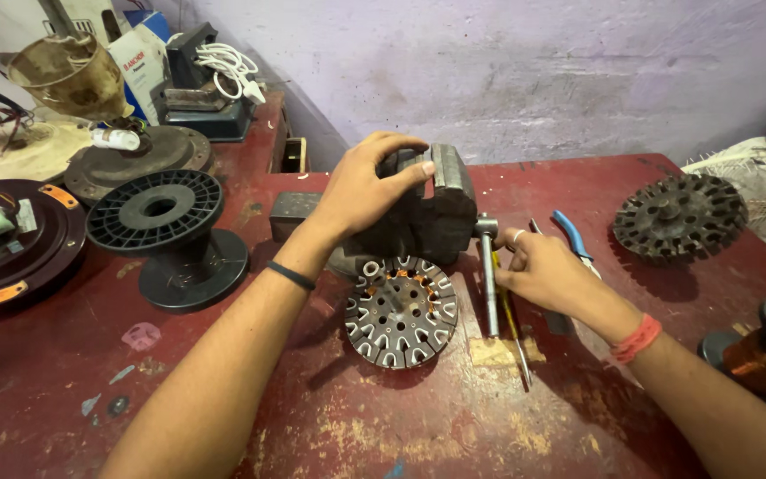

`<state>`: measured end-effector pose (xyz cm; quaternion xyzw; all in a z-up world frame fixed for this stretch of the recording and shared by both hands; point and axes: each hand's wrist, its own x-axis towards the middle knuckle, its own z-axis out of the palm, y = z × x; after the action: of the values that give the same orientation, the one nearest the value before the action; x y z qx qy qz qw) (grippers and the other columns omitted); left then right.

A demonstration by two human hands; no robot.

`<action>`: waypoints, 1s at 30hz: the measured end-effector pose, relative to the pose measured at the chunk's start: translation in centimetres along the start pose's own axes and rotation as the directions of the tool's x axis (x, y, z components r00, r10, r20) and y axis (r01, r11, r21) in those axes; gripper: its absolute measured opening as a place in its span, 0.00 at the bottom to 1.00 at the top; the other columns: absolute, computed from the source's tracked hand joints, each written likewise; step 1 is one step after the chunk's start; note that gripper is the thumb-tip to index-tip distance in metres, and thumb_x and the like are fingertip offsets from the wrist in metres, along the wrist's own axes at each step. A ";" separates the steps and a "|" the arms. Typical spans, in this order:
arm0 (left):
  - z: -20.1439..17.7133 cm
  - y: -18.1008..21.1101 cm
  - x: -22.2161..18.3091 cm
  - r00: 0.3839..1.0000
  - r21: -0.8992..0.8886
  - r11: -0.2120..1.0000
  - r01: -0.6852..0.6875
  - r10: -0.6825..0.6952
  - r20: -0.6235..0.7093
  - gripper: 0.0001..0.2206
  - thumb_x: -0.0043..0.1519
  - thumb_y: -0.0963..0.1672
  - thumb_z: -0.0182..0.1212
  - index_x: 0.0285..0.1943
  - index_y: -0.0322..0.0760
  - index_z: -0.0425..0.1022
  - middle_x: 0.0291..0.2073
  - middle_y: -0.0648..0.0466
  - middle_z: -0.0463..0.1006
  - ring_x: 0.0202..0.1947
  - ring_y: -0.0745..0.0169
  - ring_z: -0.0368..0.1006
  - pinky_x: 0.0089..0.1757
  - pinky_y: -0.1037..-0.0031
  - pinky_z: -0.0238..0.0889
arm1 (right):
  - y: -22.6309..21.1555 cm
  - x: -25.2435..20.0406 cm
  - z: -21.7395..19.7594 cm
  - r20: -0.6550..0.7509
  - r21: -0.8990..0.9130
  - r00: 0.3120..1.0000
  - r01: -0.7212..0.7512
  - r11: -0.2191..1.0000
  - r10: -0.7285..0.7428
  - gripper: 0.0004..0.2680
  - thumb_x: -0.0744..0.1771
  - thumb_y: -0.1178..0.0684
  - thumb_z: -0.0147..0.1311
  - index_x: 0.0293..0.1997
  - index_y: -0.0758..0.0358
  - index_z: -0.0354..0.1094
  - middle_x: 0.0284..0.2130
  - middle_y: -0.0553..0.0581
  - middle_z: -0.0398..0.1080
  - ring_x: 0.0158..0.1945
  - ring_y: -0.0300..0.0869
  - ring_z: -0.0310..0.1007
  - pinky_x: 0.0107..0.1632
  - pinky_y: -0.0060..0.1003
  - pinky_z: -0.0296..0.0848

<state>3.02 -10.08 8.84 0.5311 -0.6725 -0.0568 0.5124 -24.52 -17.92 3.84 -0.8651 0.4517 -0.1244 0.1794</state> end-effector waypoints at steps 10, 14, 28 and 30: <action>0.1 0.0 -0.1 1.000 0.029 0.999 -0.028 0.028 -0.007 0.22 0.60 0.54 0.63 0.55 0.38 0.80 0.52 0.48 0.80 0.54 0.51 0.77 0.54 0.67 0.66 | -0.2 -1.3 -4.6 -0.033 -0.178 0.960 0.268 0.947 -0.278 0.40 0.55 0.39 0.74 0.71 0.57 0.52 0.60 0.68 0.64 0.63 0.57 0.65 0.63 0.48 0.64; 0.1 0.0 -0.1 1.000 0.038 0.999 -0.009 0.010 -0.010 0.22 0.59 0.55 0.63 0.55 0.40 0.81 0.52 0.49 0.80 0.54 0.51 0.77 0.53 0.67 0.66 | -1.5 -2.3 -2.9 0.198 -0.158 0.851 0.518 0.841 -0.487 0.63 0.47 0.34 0.82 0.78 0.71 0.23 0.73 0.77 0.35 0.74 0.66 0.44 0.70 0.49 0.50; 0.3 0.2 -0.2 1.000 0.052 0.999 0.002 -0.001 -0.024 0.21 0.59 0.55 0.63 0.54 0.43 0.80 0.50 0.50 0.80 0.51 0.50 0.77 0.51 0.66 0.67 | -3.0 -0.5 -2.4 -0.234 0.011 0.873 0.442 0.897 -0.427 0.26 0.58 0.54 0.70 0.61 0.67 0.67 0.50 0.65 0.77 0.53 0.48 0.79 0.55 0.41 0.75; 0.2 0.3 -0.3 1.000 0.050 0.999 -0.003 0.005 -0.029 0.21 0.59 0.55 0.63 0.54 0.44 0.81 0.50 0.50 0.80 0.51 0.50 0.77 0.51 0.66 0.67 | -2.6 0.3 -2.1 -0.281 0.053 0.863 0.451 0.891 -0.420 0.21 0.59 0.56 0.69 0.57 0.69 0.71 0.45 0.64 0.79 0.49 0.46 0.82 0.52 0.39 0.77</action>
<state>2.62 -9.87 8.74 0.5430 -0.6673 -0.0314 0.5088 -23.20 -17.20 6.82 -0.9085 0.2558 -0.3013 0.1357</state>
